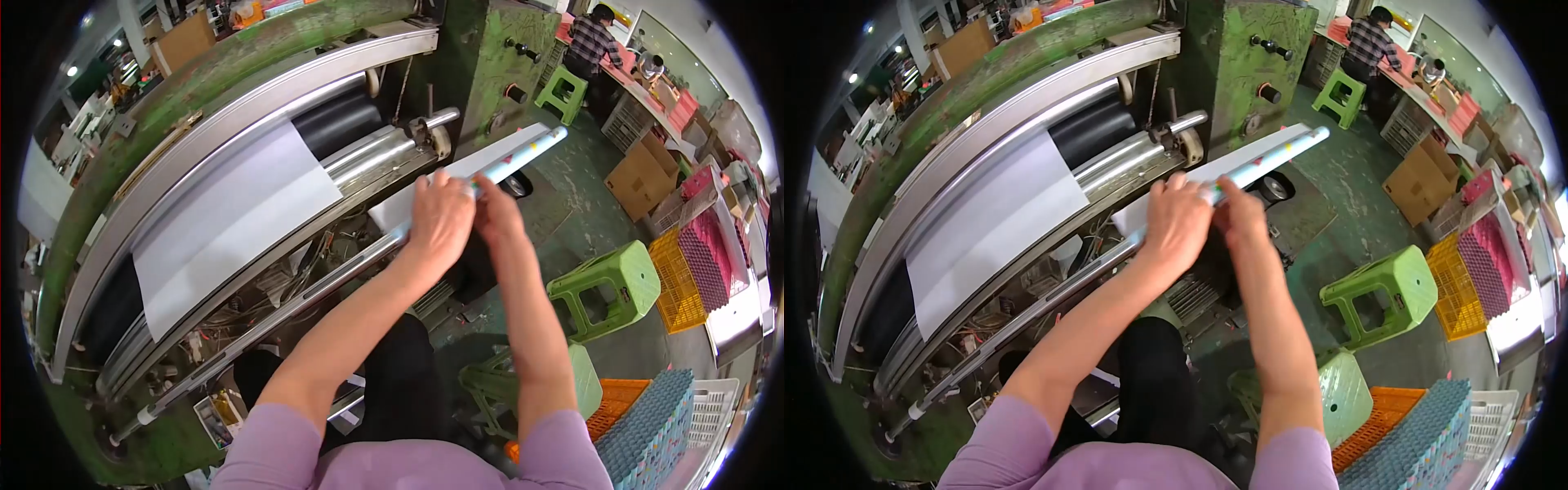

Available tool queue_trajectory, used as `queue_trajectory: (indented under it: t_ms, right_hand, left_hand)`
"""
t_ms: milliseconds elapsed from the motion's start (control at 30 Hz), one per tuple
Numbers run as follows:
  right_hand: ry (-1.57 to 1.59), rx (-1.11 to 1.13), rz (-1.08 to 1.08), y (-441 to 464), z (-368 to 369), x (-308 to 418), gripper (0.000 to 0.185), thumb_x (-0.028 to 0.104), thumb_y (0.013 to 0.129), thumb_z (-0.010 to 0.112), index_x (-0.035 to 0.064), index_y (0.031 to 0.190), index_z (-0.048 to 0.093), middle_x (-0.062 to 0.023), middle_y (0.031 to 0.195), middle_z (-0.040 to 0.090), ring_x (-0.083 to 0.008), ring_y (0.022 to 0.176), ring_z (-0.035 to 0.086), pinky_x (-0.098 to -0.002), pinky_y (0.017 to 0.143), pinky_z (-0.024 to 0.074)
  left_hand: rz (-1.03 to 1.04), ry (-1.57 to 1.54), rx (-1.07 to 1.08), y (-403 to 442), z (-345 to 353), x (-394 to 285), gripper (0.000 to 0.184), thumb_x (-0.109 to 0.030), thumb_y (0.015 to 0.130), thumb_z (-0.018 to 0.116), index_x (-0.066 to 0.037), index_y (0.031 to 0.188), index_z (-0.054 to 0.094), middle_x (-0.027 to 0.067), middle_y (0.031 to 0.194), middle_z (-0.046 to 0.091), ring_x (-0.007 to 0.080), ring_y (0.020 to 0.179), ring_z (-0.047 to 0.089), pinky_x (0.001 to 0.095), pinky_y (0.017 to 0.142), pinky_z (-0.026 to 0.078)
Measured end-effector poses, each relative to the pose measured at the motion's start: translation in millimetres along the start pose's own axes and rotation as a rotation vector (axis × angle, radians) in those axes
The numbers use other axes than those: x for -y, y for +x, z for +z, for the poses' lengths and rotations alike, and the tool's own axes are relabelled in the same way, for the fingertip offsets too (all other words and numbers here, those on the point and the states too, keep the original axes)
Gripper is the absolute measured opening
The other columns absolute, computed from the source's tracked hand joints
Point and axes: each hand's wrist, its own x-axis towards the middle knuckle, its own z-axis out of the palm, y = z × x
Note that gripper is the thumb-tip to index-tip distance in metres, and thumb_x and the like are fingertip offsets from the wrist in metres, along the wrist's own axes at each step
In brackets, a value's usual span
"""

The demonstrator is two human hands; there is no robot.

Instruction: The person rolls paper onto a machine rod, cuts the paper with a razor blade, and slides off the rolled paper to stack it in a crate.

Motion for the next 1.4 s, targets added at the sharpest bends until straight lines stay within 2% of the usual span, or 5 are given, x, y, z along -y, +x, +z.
queue_trajectory:
  t_ms: [400, 833, 1000, 1133, 1400]
  right_hand:
    - [0.262, -0.087, -0.259, 95, -123, 176, 0.018, 0.018, 0.086, 0.067, 0.0052, 0.09, 0.056, -0.0027, 0.069, 0.056, -0.012, 0.051, 0.052, -0.0229, 0.044, 0.0432]
    - [0.592, -0.321, -0.387, -269, -169, 92, 0.037, 0.037, 0.095, 0.052, 0.0054, 0.114, 0.056, -0.0038, 0.095, 0.067, -0.0187, 0.08, 0.065, -0.0346, 0.071, 0.0523]
    - [-0.847, -0.535, -0.242, -408, -215, 131, 0.02, 0.018, 0.095, 0.052, 0.0026, 0.091, 0.065, -0.0099, 0.084, 0.067, -0.0135, 0.077, 0.065, -0.027, 0.061, 0.0462]
    - [-1.285, -0.86, -1.103, -453, -181, 188, 0.012, 0.008, 0.088, 0.056, -0.002, 0.087, 0.061, -0.0118, 0.084, 0.067, -0.0185, 0.08, 0.065, -0.0303, 0.066, 0.0475]
    - [-1.891, -0.432, -0.93, -413, -220, 214, 0.032, 0.035, 0.088, 0.058, 0.0052, 0.084, 0.067, -0.0116, 0.08, 0.065, -0.0286, 0.083, 0.061, -0.0395, 0.081, 0.0403]
  left_hand:
    - [-0.359, -1.106, 0.445, -12, 62, -89, 0.038, -0.021, 0.083, 0.069, 0.002, 0.112, 0.058, 0.011, 0.108, 0.062, 0.0244, 0.101, 0.058, 0.0354, 0.087, 0.045]
    - [0.061, -1.753, 0.227, -26, -17, -253, 0.026, -0.023, 0.087, 0.066, 0.0, 0.097, 0.059, 0.0136, 0.086, 0.062, 0.0248, 0.076, 0.06, 0.0351, 0.067, 0.047]
    - [0.302, -1.788, 0.529, -46, -31, -315, 0.02, -0.022, 0.088, 0.064, -0.002, 0.088, 0.063, 0.005, 0.075, 0.063, 0.0138, 0.069, 0.056, 0.0313, 0.063, 0.045]
    - [0.336, -1.69, 0.703, -67, -44, -366, 0.019, -0.02, 0.086, 0.064, -0.001, 0.084, 0.06, 0.0069, 0.074, 0.062, 0.0168, 0.063, 0.053, 0.0327, 0.059, 0.044]
    - [0.533, -1.658, 0.464, -108, -8, -414, 0.017, -0.014, 0.082, 0.065, 0.0, 0.08, 0.055, 0.0149, 0.068, 0.057, 0.0333, 0.064, 0.055, 0.0374, 0.061, 0.044]
